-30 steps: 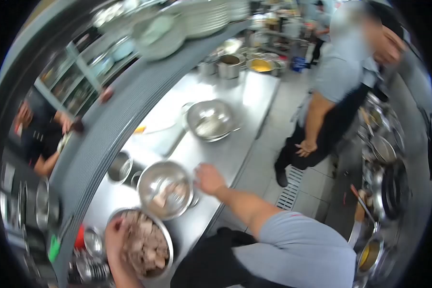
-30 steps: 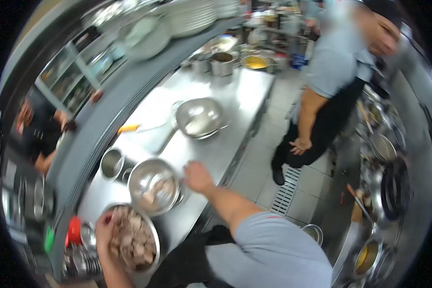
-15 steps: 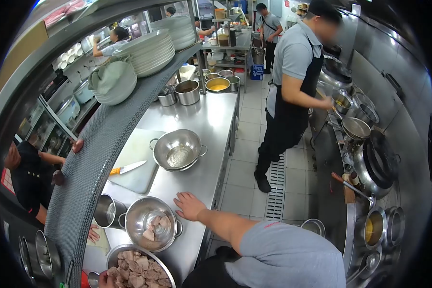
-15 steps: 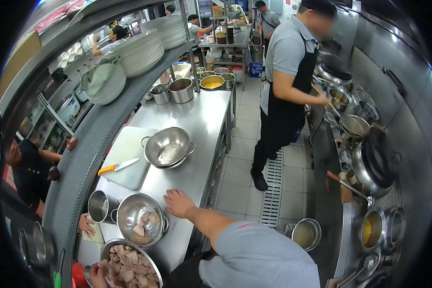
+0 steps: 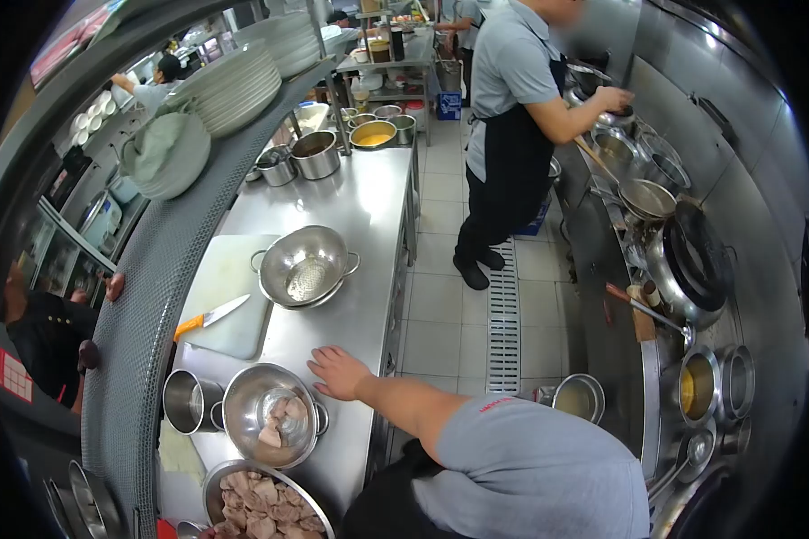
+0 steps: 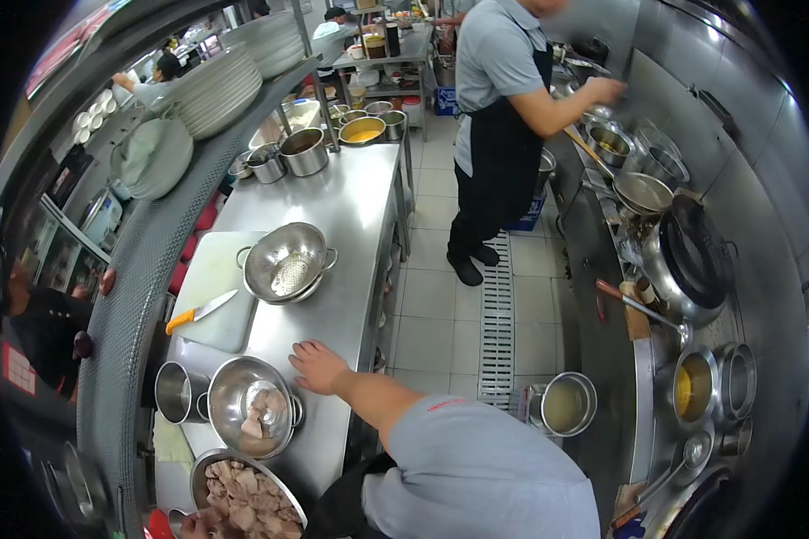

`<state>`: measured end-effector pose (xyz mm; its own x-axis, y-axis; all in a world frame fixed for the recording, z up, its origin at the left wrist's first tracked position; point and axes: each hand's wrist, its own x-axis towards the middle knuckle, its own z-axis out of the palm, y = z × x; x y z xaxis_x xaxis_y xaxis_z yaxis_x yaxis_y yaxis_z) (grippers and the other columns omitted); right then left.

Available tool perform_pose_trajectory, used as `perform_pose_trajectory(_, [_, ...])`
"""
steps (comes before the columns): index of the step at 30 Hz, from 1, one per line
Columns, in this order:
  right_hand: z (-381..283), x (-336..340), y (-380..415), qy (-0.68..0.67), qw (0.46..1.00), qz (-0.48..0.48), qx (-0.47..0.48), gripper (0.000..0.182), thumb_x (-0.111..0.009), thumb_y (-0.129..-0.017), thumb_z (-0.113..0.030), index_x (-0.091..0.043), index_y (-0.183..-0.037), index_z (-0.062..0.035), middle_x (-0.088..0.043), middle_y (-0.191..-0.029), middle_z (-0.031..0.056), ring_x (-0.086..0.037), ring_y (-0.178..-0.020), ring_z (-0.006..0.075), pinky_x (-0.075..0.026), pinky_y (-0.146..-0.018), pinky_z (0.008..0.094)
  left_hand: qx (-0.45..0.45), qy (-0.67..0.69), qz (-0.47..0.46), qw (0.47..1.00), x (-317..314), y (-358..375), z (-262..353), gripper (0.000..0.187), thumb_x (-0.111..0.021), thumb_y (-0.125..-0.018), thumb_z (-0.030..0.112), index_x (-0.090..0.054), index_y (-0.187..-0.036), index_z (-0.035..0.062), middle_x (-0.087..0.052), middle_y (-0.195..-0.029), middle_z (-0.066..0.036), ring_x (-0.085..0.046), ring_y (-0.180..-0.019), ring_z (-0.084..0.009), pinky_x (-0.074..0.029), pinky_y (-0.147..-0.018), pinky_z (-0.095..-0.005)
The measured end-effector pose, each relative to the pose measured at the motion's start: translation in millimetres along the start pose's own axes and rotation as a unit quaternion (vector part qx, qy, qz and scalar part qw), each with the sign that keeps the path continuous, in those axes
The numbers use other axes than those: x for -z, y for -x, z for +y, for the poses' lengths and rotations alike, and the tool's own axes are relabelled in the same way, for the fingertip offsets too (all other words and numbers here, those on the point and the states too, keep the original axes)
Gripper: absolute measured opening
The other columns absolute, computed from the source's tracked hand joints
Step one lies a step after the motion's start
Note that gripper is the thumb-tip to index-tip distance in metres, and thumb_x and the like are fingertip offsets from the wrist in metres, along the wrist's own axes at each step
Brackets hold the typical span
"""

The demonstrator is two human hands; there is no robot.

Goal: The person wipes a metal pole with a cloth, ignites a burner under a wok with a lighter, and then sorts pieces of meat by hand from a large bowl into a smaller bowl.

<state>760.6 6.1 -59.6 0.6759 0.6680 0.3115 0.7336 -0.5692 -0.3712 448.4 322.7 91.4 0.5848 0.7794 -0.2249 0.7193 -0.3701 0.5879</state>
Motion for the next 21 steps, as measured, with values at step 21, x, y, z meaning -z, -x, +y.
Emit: perform_pose_trajectory(21, [0, 1, 0, 0.023, 0.999, 0.022, 0.016, 0.051, -0.058, -0.090, -0.039, -0.055, -0.125, -0.0021, -0.049, -0.130, 0.0158, -0.044, -0.125, 0.0304, -0.029, -0.113, 0.0438, 0.004, -0.080, -0.044, 0.996, -17, -10, 29, 0.015, -0.066, -0.088, 0.008, -0.068, -0.099, -0.0010, -0.067, -0.086, -0.005, -0.063, -0.080, -0.0155, -0.051, -0.072, -0.0296])
